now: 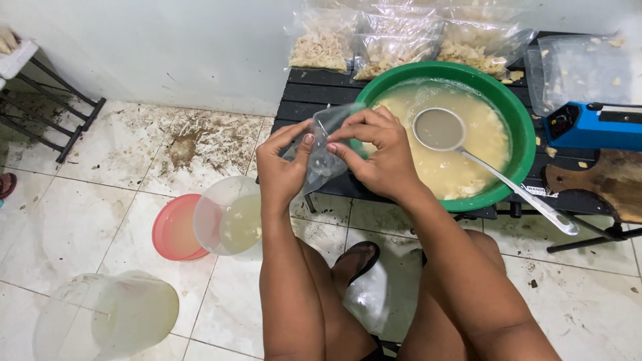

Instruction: The person scoops pieces of fruit from a basin of water using a strainer, places them into plastic bags, and then seals the bags using a heat sealer.

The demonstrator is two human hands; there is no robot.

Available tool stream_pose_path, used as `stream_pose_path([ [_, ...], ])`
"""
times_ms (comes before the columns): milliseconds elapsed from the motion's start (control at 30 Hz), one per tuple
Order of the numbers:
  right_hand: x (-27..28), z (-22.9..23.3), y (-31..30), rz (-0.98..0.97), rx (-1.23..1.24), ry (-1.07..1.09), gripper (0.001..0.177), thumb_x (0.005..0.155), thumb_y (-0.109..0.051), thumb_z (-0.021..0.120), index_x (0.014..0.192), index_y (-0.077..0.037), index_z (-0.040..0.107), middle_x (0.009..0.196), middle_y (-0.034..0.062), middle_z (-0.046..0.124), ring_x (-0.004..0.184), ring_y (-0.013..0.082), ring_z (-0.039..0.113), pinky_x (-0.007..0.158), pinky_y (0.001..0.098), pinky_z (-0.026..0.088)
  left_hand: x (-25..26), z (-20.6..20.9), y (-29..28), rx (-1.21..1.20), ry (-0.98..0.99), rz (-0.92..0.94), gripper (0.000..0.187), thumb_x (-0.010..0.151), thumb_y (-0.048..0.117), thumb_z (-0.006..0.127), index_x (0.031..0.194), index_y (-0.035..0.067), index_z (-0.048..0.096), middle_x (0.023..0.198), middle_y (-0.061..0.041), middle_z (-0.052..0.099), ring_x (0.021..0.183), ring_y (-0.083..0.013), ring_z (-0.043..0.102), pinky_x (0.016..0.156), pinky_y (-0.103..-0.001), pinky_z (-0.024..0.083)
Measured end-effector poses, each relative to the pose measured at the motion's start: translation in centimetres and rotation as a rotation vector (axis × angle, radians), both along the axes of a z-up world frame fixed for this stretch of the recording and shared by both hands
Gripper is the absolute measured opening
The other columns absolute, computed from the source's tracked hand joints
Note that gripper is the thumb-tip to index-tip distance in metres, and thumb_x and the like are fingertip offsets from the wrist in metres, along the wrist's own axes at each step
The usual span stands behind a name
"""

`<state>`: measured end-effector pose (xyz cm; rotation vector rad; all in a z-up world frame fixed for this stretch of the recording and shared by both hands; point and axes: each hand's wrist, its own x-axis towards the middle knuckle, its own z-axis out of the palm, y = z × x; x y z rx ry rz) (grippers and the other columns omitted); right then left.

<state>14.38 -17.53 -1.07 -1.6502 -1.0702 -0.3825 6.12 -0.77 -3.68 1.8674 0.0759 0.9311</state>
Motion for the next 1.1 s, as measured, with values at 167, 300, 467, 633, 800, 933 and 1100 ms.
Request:
stream_pose_path([
  [167,2.1,-0.1,-1.7,-0.023,0.023,0.063,0.015,0.087,-0.023,0.090,0.100,-0.022,0.083,0.095,0.0084,0.075,0.090,0.0296,0.066,0.088,0.0406,0.051,0.2,-0.7,0.3,-0.065,-0.031,0.059,0.018,0.101,0.014,0.073,0.117,0.012,0.079,0.104,-0.013,0.078,0.109,-0.0349,0.073,0.099,-0.051,0.052],
  [300,3.8,-0.3,-3.2,-0.210,-0.014,0.173,0.021,0.088,-0.019,0.091,0.106,-0.018,0.080,0.091,0.0036,0.073,0.080,0.0181,0.057,0.077,0.0315,0.046,0.2,-0.9,0.4,-0.117,-0.090,0.036,0.018,0.100,0.012,0.073,0.117,0.007,0.078,0.105,-0.018,0.078,0.109,-0.0369,0.072,0.097,-0.051,0.055],
  [467,4.0,-1.3,-2.3,-0.243,-0.062,0.296,0.014,0.085,-0.016,0.086,0.099,-0.017,0.081,0.083,-0.0007,0.075,0.074,0.0136,0.056,0.070,0.0290,0.045,0.5,-0.8,-0.3,-0.146,-0.117,-0.002,0.016,0.101,0.012,0.073,0.114,0.006,0.079,0.103,-0.017,0.078,0.105,-0.0323,0.074,0.094,-0.045,0.058],
  [633,4.8,-1.5,-2.7,-0.317,-0.074,0.358,0.012,0.087,-0.015,0.081,0.095,-0.023,0.084,0.078,-0.0027,0.074,0.067,0.0087,0.056,0.060,0.0236,0.045,0.8,-1.4,0.0,-0.171,-0.117,0.015,0.012,0.100,0.013,0.074,0.107,0.007,0.081,0.097,-0.014,0.079,0.099,-0.0271,0.076,0.089,-0.042,0.060],
  [800,4.6,-0.8,-3.2,-0.345,-0.053,0.438,0.012,0.087,-0.016,0.079,0.094,-0.024,0.083,0.077,-0.0050,0.073,0.063,0.0045,0.053,0.057,0.0201,0.043,0.6,-1.0,-0.3,-0.119,-0.115,-0.030,0.015,0.102,0.014,0.071,0.113,0.008,0.079,0.105,-0.014,0.078,0.105,-0.0313,0.074,0.096,-0.048,0.057],
  [933,3.7,-0.3,-3.0,-0.311,-0.055,0.448,0.011,0.086,-0.015,0.078,0.095,-0.018,0.083,0.074,-0.0022,0.071,0.062,0.0052,0.049,0.058,0.0200,0.042,0.1,0.2,-0.9,-0.003,-0.112,-0.115,0.022,0.100,0.020,0.074,0.119,0.010,0.077,0.119,-0.014,0.074,0.120,-0.0372,0.068,0.105,-0.055,0.051],
  [1100,4.1,-0.8,-3.0,-0.329,-0.048,0.486,0.011,0.086,-0.015,0.076,0.094,-0.018,0.082,0.073,-0.0037,0.072,0.062,0.0039,0.050,0.058,0.0191,0.042,-1.5,2.7,-1.9,0.144,-0.080,-0.214,0.037,0.085,0.022,0.086,0.120,0.012,0.076,0.127,-0.017,0.070,0.128,-0.0479,0.059,0.111,-0.067,0.041],
])
